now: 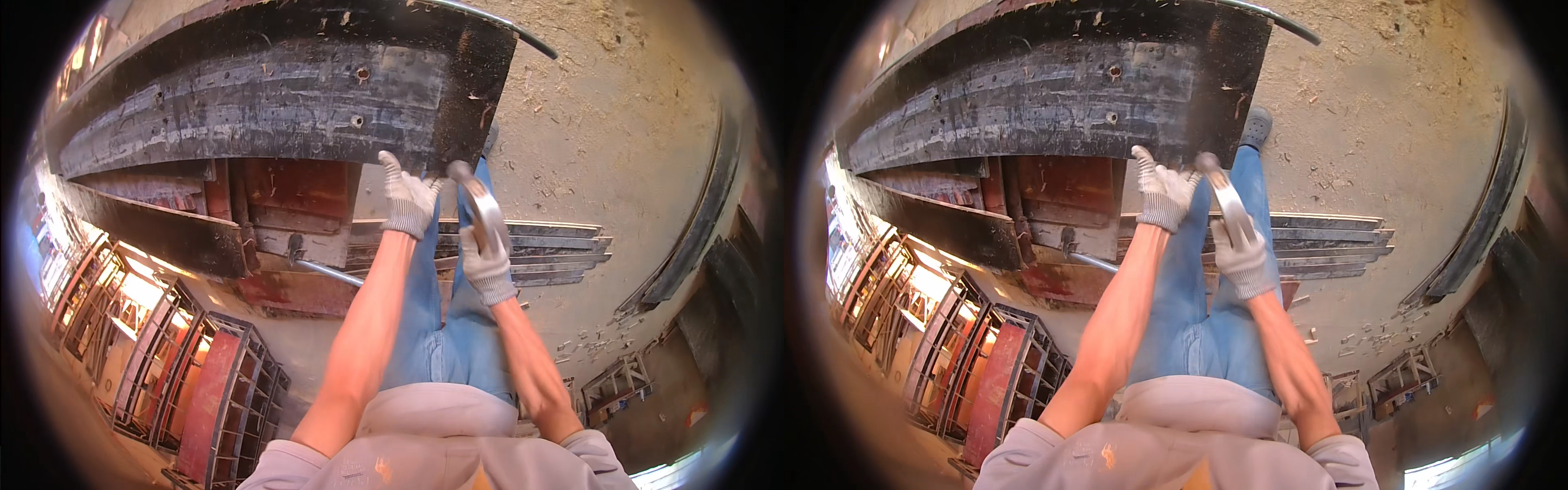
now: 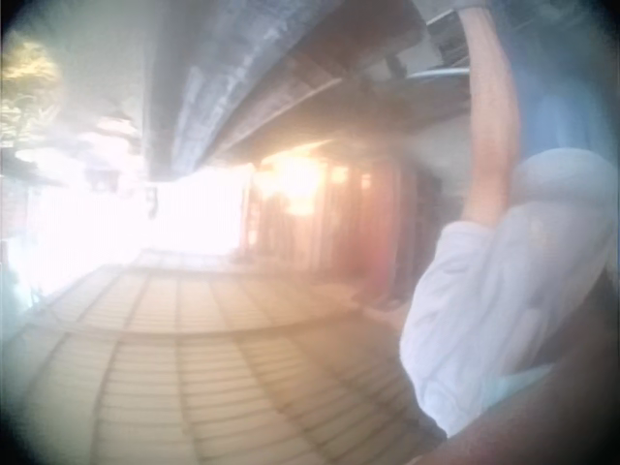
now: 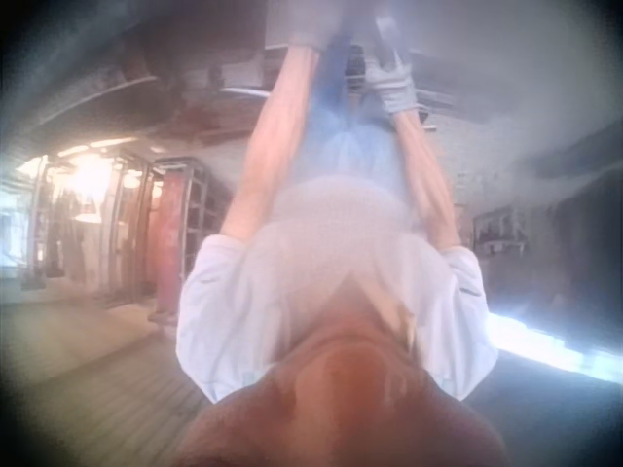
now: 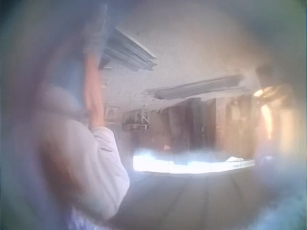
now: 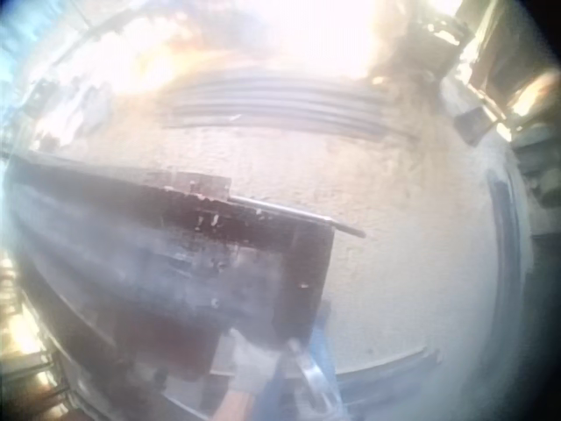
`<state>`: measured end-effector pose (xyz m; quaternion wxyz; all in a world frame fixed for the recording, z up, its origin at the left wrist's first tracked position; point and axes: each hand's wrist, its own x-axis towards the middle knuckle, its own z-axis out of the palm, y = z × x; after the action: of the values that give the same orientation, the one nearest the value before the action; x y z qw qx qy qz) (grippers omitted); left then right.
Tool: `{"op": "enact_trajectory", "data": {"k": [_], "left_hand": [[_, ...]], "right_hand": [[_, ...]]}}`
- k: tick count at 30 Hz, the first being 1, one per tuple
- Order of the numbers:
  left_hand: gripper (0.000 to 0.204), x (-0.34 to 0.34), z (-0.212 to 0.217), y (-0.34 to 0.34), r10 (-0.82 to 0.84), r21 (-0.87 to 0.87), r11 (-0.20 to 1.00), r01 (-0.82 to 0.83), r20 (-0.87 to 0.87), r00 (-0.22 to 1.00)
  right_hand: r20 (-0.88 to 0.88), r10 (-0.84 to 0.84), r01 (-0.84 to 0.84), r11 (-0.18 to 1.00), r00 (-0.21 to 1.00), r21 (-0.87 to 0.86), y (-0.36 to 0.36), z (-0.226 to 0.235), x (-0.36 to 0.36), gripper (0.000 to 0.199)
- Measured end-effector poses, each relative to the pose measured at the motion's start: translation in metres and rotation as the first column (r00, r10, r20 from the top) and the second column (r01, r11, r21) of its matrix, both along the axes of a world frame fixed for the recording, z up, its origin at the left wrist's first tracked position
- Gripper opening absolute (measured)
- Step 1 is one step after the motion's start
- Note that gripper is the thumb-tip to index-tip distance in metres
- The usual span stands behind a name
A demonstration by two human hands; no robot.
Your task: The person uses a hammer to chip and scrape paint off curved wooden planks. They repeatedly strike the surface, flip the planks, and remove loose paint flakes, then place the treated planks aside.
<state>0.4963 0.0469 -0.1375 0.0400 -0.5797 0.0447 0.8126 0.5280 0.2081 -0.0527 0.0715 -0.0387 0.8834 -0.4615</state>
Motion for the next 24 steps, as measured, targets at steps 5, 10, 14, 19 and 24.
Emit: {"op": "enact_trajectory", "data": {"k": [5, 10, 14, 19, 24], "left_hand": [[0.139, -0.002, 0.001, 0.001, 0.079, -0.013, 0.997, -0.079, -0.001, 0.997], [0.141, -0.003, 0.001, 0.001, 0.091, 0.07, 0.993, -0.095, 0.058, 0.994], [0.139, 0.008, 0.001, -0.004, -0.012, -0.065, 0.998, 0.006, -0.086, 0.996], [0.091, 0.027, -0.029, 0.011, 0.196, 0.19, 0.956, -0.222, 0.144, 0.97], [0.057, 0.032, -0.094, 0.03, -0.041, 0.26, 0.963, 0.076, -0.14, 0.989]], "right_hand": [[0.504, -0.064, -0.023, 0.986, 0.862, 0.164, -0.003, -0.009, -0.01, 0.031], [0.034, 0.047, -0.048, 0.997, 0.998, 0.052, -0.009, -0.026, -0.009, 0.018], [0.47, -0.137, 0.113, 0.99, 0.872, 0.078, -0.009, -0.011, -0.014, 0.033], [0.812, -0.486, 0.608, 0.764, 0.322, 0.217, 0.014, -0.007, -0.044, 0.025], [0.769, -0.419, 0.778, 0.609, 0.482, -0.155, 0.031, -0.083, -0.092, 0.037]]}}
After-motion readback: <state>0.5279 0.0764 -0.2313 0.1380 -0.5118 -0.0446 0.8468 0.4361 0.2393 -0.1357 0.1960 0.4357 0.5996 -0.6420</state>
